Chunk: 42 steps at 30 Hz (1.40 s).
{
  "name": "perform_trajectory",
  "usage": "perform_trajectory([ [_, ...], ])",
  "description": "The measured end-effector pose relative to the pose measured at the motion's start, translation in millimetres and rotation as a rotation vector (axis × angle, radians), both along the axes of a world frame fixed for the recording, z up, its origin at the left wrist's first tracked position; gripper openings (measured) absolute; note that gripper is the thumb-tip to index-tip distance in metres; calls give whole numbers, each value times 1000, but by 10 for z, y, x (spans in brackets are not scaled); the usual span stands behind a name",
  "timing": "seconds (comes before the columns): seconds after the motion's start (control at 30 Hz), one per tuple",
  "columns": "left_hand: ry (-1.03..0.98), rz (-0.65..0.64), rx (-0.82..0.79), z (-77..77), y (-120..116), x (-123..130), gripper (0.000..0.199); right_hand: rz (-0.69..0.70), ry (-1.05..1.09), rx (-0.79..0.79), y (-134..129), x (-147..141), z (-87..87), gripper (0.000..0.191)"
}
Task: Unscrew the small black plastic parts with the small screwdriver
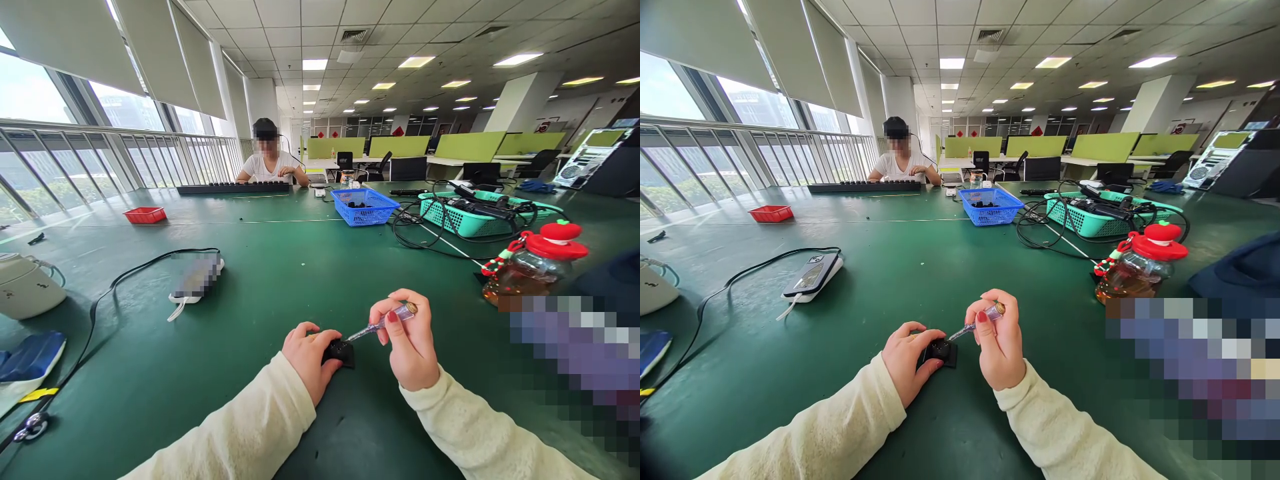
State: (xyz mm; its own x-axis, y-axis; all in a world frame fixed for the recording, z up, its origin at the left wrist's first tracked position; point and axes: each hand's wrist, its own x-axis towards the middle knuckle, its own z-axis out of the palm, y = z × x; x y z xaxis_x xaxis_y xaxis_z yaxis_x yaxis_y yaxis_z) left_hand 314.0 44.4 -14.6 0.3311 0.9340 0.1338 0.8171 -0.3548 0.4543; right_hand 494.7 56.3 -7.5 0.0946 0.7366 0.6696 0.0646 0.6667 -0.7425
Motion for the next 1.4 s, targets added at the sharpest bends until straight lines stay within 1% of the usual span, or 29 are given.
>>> perform_trajectory([
  [0.2, 2, -8, 19, 26, -23, -2, 40, 17, 13, 3, 2, -3, 5, 11],
  [0.37, 0, -10, 18, 49, -45, 0, 39, -5, 1, 12, -1, -8, -6, 12],
  [0.53, 1, -4, 15, 38, -40, -2, 41, -26, 0, 11, -7, -8, -12, 12],
  [0.9, 29, 12, -25, 53, -15, 13, 45, 26, 8, 33, -25, -15, -1, 12],
  [1.07, 60, 5, -29, 94, -43, 20, 43, 62, 12, -1, 7, -16, 14, 11],
  [1.23, 81, 2, -23, 116, -54, 27, 43, 78, 27, -50, 45, -5, 32, 14],
  [1.4, 102, 7, -21, 126, -43, 35, 43, 149, -4, -104, 97, 18, 93, 20],
])
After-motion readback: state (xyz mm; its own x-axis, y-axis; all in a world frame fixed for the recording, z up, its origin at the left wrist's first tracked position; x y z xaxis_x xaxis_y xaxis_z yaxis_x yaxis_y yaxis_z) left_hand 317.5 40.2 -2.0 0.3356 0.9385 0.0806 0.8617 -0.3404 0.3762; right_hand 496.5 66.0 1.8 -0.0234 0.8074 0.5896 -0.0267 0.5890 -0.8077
